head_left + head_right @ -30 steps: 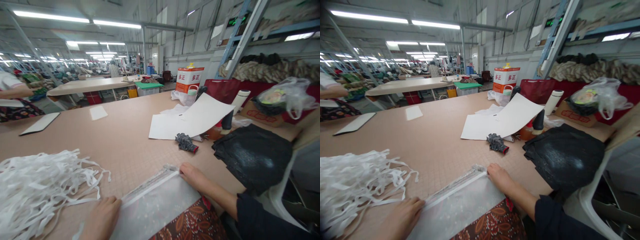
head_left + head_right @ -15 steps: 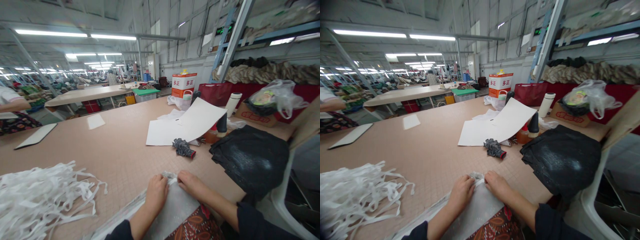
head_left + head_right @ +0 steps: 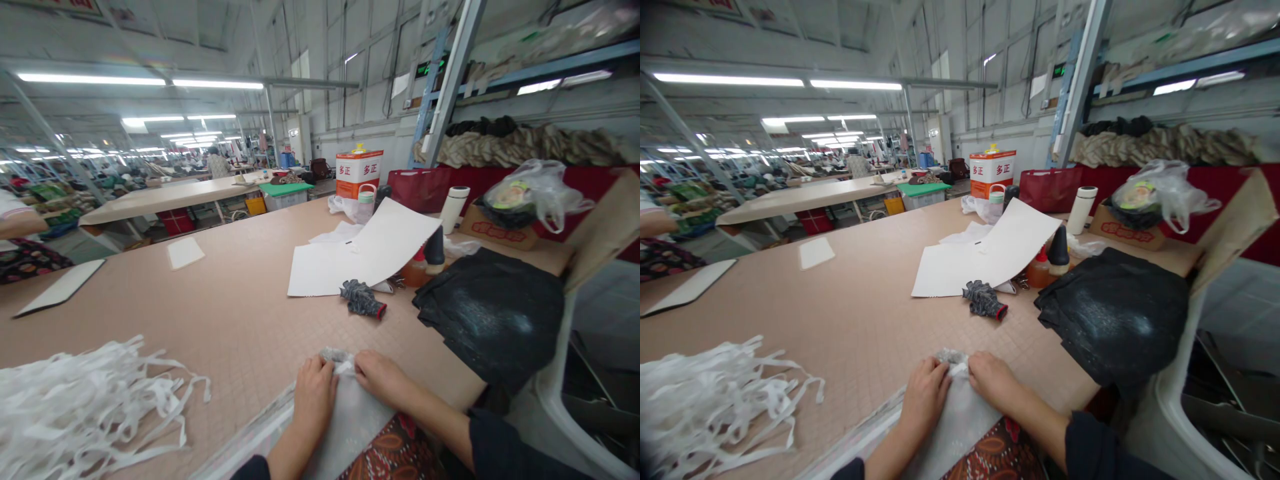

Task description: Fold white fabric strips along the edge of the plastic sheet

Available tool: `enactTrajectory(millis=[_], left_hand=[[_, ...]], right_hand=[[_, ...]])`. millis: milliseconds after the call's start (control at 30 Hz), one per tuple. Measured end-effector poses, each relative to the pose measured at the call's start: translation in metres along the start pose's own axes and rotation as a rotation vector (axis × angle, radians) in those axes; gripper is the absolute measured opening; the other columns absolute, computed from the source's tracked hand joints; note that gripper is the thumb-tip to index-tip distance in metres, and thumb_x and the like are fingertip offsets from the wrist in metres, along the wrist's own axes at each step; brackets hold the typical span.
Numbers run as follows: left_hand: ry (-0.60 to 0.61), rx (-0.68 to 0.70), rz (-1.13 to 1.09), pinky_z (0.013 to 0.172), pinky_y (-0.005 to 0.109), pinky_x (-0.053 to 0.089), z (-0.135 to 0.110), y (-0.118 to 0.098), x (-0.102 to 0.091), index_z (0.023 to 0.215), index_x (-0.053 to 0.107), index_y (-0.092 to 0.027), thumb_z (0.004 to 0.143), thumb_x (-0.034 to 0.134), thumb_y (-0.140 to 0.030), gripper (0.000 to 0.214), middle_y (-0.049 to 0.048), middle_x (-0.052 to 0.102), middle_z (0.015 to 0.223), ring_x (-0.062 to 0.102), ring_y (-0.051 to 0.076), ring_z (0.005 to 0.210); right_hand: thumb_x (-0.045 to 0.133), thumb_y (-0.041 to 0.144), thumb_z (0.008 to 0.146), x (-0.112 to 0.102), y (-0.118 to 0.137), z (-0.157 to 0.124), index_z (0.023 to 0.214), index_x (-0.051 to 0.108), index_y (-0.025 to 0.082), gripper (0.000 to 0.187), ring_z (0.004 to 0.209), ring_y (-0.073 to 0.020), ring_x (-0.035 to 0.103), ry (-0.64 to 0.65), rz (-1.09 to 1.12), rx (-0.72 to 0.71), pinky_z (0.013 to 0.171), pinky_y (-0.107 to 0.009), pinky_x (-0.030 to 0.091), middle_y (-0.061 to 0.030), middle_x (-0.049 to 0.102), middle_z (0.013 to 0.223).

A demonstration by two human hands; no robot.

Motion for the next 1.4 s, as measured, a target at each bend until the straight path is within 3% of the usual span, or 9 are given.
enactTrajectory(millis=[233,367,500,700,800,1000,1200,1400], left_hand=[[-0.027,-0.032,-0.063,0.078,0.031,0.038,-0.001,0.000,-0.004,0.089,0.060,-0.021,0.085,0.044,-0.027,0.017,0.0039,0.057,0.092,0.051,0.019,0.087],[-0.068,-0.033,-0.100,0.074,0.030,0.036,0.001,-0.001,-0.007,0.081,0.059,-0.020,0.085,0.047,-0.028,0.015,0.0026,0.059,0.087,0.051,0.019,0.085],[-0.087,-0.054,-0.129,0.074,0.031,0.035,0.005,0.000,-0.008,0.079,0.058,-0.019,0.080,0.053,-0.024,0.007,0.0007,0.061,0.080,0.052,0.018,0.082],[0.001,-0.091,-0.145,0.073,0.032,0.037,0.011,0.001,0.002,0.085,0.062,-0.022,0.082,0.050,-0.027,0.014,0.0016,0.063,0.085,0.055,0.020,0.084],[-0.019,-0.041,-0.087,0.071,0.031,0.039,0.013,-0.001,0.007,0.084,0.064,-0.024,0.083,0.049,-0.023,0.015,0.0012,0.063,0.086,0.056,0.019,0.084],[-0.181,0.141,0.187,0.068,0.033,0.043,0.010,-0.001,0.024,0.089,0.062,-0.024,0.081,0.052,-0.015,0.017,0.0013,0.060,0.083,0.056,0.020,0.078],[-0.272,0.289,0.315,0.069,0.035,0.047,0.004,0.003,0.033,0.102,0.058,-0.019,0.074,0.053,-0.004,0.032,0.0041,0.060,0.091,0.055,0.021,0.080],[-0.268,0.331,0.312,0.069,0.034,0.048,0.005,0.003,0.031,0.104,0.056,-0.019,0.075,0.051,-0.004,0.033,0.0040,0.058,0.092,0.055,0.021,0.080]], right_hand=[[0.041,0.011,0.076,-0.003,0.003,-0.010,0.078,0.055,0.016,0.015,0.081,-0.0184,0.054,-0.111,0.040,-0.064,0.070,-0.026,0.038,-0.0074,0.061,0.084],[0.044,0.018,0.078,-0.010,-0.003,-0.005,0.082,0.049,0.018,0.007,0.070,-0.0141,0.053,-0.059,0.374,-0.073,0.063,-0.024,0.038,-0.0013,0.058,0.076],[0.056,0.013,0.067,-0.002,-0.010,0.021,0.096,0.047,0.018,0.031,0.070,-0.0120,0.051,-0.028,0.697,-0.087,0.062,-0.022,0.038,0.0017,0.056,0.080],[0.049,0.004,0.064,0.017,-0.015,0.041,0.090,0.050,0.017,0.029,0.067,-0.0124,0.051,-0.138,0.877,-0.155,0.063,-0.023,0.039,0.0035,0.052,0.070],[0.048,0.003,0.065,0.023,-0.012,0.037,0.091,0.051,0.017,0.031,0.074,-0.0142,0.052,-0.214,0.813,-0.134,0.069,-0.025,0.040,0.0004,0.055,0.077],[0.048,0.005,0.069,0.019,-0.005,0.027,0.081,0.053,0.018,0.018,0.085,-0.0176,0.049,-0.373,0.430,-0.155,0.076,-0.028,0.039,-0.0041,0.055,0.086],[0.052,0.015,0.074,0.011,-0.008,0.038,0.071,0.060,0.018,0.009,0.082,-0.0157,0.052,-0.233,0.331,-0.138,0.076,-0.026,0.038,-0.0031,0.059,0.080],[0.055,0.016,0.067,0.006,-0.007,0.047,0.068,0.062,0.018,0.007,0.078,-0.0153,0.054,-0.201,0.311,-0.099,0.071,-0.023,0.039,-0.0020,0.062,0.077]])
Point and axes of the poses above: each hand's wrist, its own z-axis towards the middle knuckle, its own x-axis out of the palm, y = z × x, the point moved 2 cm from there along z, towards the middle knuckle
